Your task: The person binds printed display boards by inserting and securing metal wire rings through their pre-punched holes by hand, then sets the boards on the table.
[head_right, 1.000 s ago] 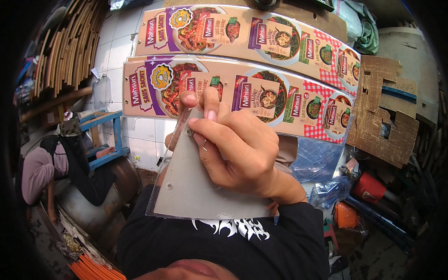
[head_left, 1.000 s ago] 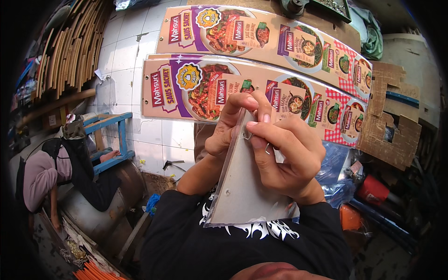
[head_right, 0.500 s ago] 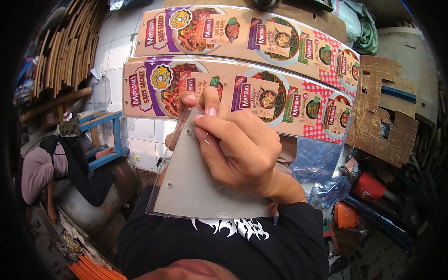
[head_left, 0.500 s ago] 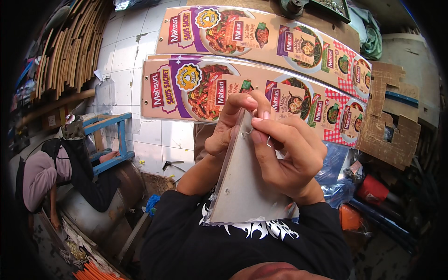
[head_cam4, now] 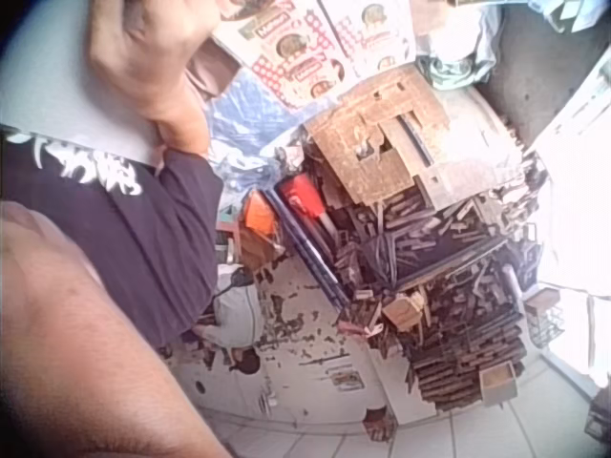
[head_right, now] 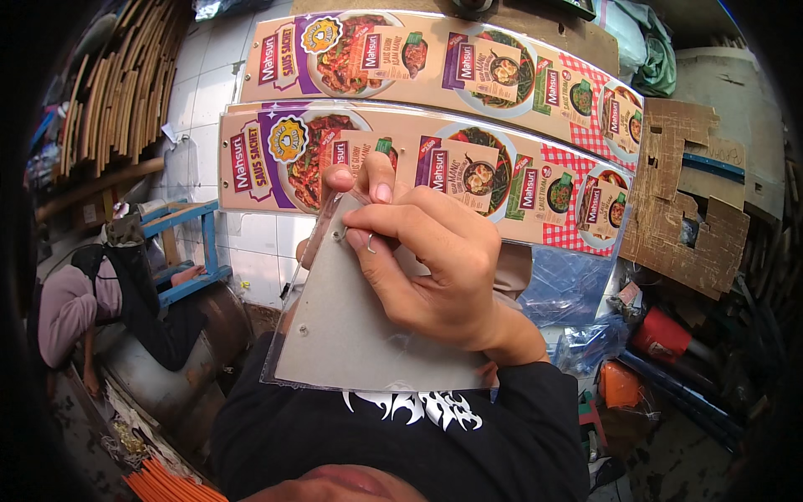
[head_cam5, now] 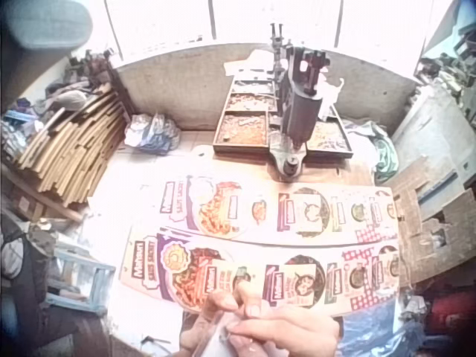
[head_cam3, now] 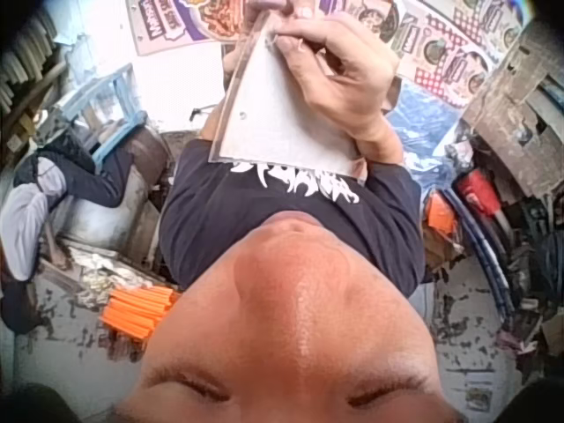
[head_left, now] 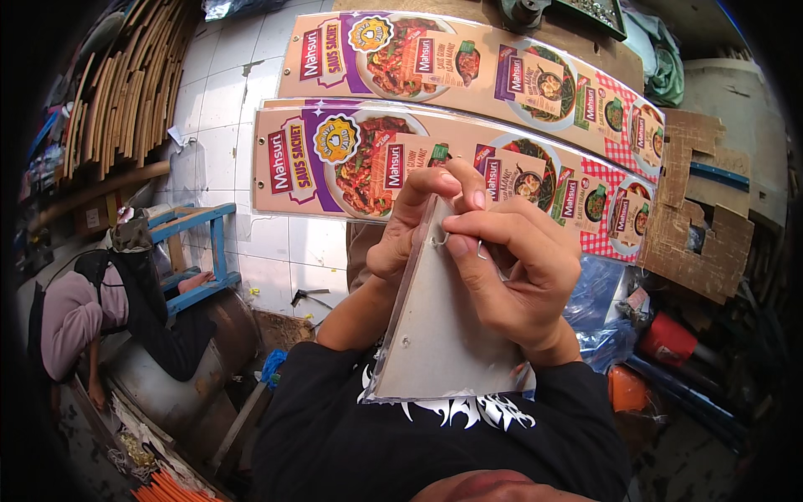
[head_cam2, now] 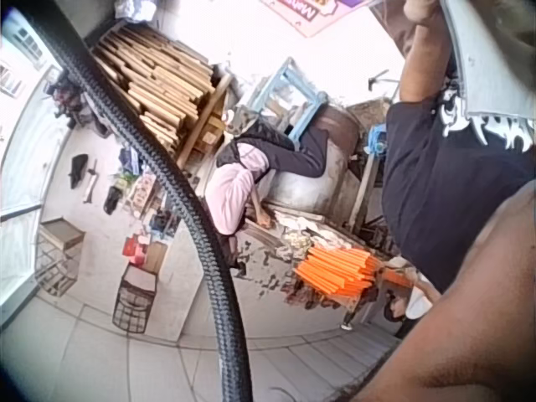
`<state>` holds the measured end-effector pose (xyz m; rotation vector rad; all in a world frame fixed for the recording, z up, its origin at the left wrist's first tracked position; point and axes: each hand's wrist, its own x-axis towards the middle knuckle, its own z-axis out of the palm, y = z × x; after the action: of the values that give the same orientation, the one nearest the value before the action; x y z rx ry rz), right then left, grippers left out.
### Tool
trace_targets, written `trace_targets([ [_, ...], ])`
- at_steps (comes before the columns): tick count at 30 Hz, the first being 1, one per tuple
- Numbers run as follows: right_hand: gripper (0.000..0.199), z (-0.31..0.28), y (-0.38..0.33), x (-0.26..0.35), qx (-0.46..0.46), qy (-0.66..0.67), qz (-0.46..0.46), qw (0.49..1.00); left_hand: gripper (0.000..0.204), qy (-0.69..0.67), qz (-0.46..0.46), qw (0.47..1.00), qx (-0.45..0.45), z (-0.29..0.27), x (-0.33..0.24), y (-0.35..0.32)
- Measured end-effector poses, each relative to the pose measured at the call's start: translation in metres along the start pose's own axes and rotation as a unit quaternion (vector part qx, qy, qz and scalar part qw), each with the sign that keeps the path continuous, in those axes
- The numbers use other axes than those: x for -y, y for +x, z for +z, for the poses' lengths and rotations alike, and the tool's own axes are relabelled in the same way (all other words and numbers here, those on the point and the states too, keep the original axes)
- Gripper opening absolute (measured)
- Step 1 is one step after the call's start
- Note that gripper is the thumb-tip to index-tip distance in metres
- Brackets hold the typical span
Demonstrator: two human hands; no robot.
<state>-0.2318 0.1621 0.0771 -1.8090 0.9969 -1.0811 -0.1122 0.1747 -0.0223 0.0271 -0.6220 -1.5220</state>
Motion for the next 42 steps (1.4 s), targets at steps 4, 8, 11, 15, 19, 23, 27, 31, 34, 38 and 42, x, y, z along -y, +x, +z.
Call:
trace_targets([
  [4, 0.013, 0.000, 0.000, 0.001, -0.003, 0.017, 0.001, 1.000, 0.043, -0.012, -0.003, 1.000, -0.010, 0.003, 0.000, 0.001],
  [8, 0.013, 0.002, 0.000, 0.000, -0.011, 0.018, -0.009, 1.000, 0.045, -0.010, 0.002, 1.000, 0.003, -0.001, 0.003, -0.001],
  [11, 0.012, 0.000, 0.000, 0.001, -0.001, 0.009, 0.000, 1.000, 0.044, -0.012, -0.002, 1.000, 0.005, 0.002, -0.001, 0.001],
  [15, 0.011, -0.001, 0.001, 0.001, 0.008, 0.010, 0.004, 1.000, 0.044, -0.027, -0.006, 1.000, -0.012, 0.008, -0.003, 0.002],
  [19, 0.011, -0.002, 0.001, 0.003, 0.018, 0.024, 0.026, 0.999, 0.044, -0.035, 0.012, 0.999, -0.004, 0.004, 0.001, 0.003],
  [23, 0.011, -0.002, 0.002, 0.003, 0.024, 0.029, 0.031, 0.999, 0.044, -0.022, 0.008, 1.000, 0.005, -0.006, 0.006, -0.002],
  [27, 0.011, -0.001, 0.001, 0.001, 0.030, 0.034, 0.029, 0.999, 0.044, -0.023, 0.009, 1.000, 0.017, -0.007, 0.007, -0.002],
  [31, 0.011, 0.000, 0.001, 0.001, 0.014, 0.055, 0.010, 0.998, 0.043, -0.032, 0.013, 0.999, 0.015, -0.003, 0.007, -0.002],
  [34, 0.011, -0.001, -0.001, 0.003, 0.027, 0.066, 0.025, 0.997, 0.041, -0.029, 0.015, 0.999, 0.017, 0.000, 0.007, -0.002],
  [38, 0.010, 0.001, 0.000, 0.004, 0.020, 0.084, 0.017, 0.996, 0.035, -0.050, -0.001, 0.999, -0.015, 0.008, 0.004, -0.003],
  [42, 0.010, -0.002, 0.001, 0.001, 0.054, 0.102, -0.024, 0.993, 0.029, -0.086, -0.023, 0.996, -0.011, 0.017, -0.008, 0.008],
])
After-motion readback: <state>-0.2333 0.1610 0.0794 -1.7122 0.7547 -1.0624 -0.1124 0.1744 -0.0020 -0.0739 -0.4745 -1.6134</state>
